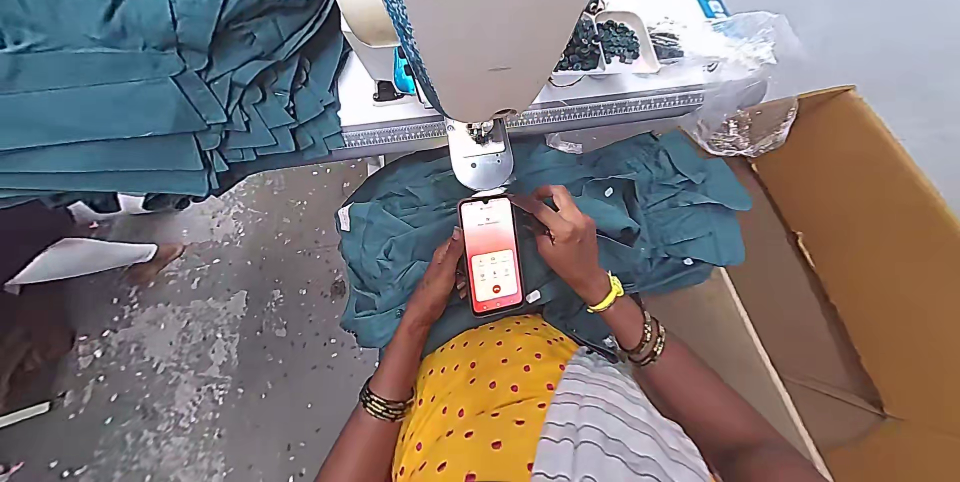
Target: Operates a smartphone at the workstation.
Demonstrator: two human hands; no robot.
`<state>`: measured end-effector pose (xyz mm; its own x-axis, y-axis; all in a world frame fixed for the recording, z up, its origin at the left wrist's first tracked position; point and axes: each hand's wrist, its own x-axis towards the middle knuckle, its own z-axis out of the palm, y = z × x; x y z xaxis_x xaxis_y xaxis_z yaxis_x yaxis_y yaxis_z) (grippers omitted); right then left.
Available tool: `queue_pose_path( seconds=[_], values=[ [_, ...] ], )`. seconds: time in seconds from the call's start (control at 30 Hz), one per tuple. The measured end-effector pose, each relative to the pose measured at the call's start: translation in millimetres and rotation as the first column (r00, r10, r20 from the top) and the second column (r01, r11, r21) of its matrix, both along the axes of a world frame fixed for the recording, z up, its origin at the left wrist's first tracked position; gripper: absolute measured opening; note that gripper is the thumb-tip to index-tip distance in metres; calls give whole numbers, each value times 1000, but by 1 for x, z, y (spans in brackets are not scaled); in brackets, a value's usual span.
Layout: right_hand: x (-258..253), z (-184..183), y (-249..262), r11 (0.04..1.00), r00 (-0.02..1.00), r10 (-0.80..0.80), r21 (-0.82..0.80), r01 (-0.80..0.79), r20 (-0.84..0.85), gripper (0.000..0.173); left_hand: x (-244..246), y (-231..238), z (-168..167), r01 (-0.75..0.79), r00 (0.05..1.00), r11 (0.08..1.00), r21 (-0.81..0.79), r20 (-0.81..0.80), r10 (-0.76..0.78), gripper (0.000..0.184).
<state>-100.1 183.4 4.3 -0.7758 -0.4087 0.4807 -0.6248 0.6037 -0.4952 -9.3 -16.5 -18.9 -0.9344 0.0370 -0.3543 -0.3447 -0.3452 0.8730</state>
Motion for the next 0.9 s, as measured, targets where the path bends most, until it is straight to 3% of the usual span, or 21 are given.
queue_pose_path(
  seconds=[0.1,0.27,0.37,0.5,0.8,0.9],
  values=[
    [1,0,-3,998,999,14,55,-16,35,39,0,-2,0,9,1000,1000,9,-8,-9,49],
    [17,-2,8,984,982,172,-64,-167,75,14,-2,-3,-1,7,1000,1000,2,-12,-7,50],
    [15,2,12,986,992,101,-142,-89,80,13,-3,-2,-2,3,1000,1000,1,-6,-3,48],
    [3,3,8,992,998,11,-130,-2,67,15,-4,-1,-3,5,1000,1000,-22,4,-5,48],
    [5,-7,-1,998,997,64,10,-64,-32,29,-4,-3,-3,5,999,999,-33,34,-3,51],
    [6,-7,-1,997,1000,17,-80,-16,14,27,-5,-3,-4,2,1000,1000,-16,29,-2,51]
  ],
)
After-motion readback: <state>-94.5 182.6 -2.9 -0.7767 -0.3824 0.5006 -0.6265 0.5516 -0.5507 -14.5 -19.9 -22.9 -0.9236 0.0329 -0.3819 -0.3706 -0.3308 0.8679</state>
